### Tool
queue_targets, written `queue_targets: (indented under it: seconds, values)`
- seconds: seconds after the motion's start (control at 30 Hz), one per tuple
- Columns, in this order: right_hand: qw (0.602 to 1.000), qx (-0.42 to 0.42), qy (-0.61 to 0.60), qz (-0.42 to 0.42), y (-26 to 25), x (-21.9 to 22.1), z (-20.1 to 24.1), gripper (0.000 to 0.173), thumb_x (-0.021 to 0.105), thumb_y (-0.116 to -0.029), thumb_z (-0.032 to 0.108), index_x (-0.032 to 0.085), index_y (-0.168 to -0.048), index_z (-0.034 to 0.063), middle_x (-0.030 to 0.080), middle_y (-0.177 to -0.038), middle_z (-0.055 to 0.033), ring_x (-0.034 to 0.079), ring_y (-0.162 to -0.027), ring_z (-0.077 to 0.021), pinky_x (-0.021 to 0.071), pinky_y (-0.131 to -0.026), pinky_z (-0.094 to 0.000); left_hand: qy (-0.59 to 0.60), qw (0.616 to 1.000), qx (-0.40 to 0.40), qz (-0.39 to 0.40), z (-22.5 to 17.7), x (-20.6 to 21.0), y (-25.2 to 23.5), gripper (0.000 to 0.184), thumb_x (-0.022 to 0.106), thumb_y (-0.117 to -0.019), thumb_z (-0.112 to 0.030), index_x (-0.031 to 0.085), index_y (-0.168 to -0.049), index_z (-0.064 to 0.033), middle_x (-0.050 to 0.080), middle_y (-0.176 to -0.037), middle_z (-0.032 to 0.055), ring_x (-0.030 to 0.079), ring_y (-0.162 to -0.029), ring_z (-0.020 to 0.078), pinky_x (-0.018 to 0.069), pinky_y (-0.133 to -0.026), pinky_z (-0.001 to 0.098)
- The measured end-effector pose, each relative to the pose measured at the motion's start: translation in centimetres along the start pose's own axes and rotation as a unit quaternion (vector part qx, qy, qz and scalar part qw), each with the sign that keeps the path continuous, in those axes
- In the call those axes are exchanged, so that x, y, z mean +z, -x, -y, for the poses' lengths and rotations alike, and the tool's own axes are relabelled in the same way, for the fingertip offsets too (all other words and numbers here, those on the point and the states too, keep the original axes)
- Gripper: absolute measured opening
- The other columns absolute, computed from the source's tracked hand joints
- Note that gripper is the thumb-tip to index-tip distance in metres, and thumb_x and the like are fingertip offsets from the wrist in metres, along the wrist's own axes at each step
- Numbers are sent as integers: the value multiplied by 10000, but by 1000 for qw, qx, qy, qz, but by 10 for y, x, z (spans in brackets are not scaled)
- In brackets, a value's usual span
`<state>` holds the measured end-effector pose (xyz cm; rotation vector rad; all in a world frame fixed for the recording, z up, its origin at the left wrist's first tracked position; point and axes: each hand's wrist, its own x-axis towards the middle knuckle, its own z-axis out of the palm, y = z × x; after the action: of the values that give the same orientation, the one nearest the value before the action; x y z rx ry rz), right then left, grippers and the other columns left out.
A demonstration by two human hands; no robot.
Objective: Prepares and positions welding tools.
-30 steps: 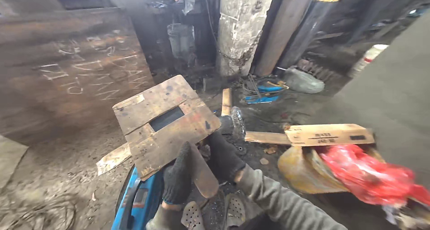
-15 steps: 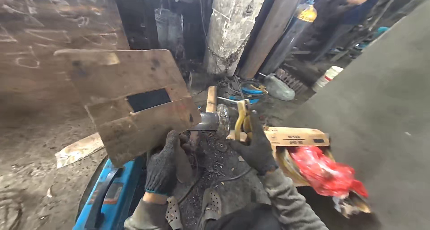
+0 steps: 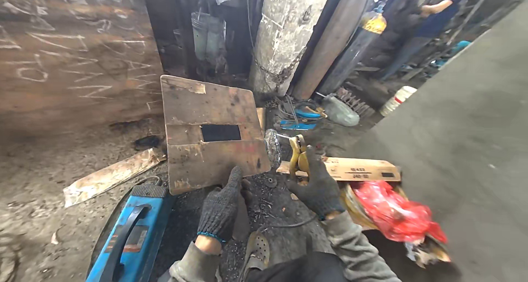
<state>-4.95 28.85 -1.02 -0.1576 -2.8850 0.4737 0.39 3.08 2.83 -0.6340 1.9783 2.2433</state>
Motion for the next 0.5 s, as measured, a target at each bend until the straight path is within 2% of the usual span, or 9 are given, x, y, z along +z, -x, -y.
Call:
queue_targets:
  seconds: [0.13,0.33,0.5]
  values:
    - [1000,7,3,4,-3,4,-4,1202,814,-653,661,247,-1645,286,570,-1418,-164,681,-1084,-334,590,-839,-579,4,1000,14,-7,-1,2,2,448,557,-1045,-454,741,-864,-87,719,-725,58,706,-628,194,626,-613,366]
    - [1000,-4,3,21,-9,12,-5,1194,805,-668,676,239,-1649,297,540,-1466,-147,650,-1170,-324,578,-902,-564,-12,999,31,4,4,6,1,435,560,-1041,-455,749,-875,-101,721,-730,44,704,-630,185,627,-614,368]
    - [999,1,21,25,-13,12,0,1179,783,-674,703,243,-1646,312,561,-1440,-150,660,-1156,-315,581,-900,-555,-39,999,25,-1,5,6,1,428,578,-1021,-489,753,-870,-128,723,-729,30,707,-635,179,627,-617,374]
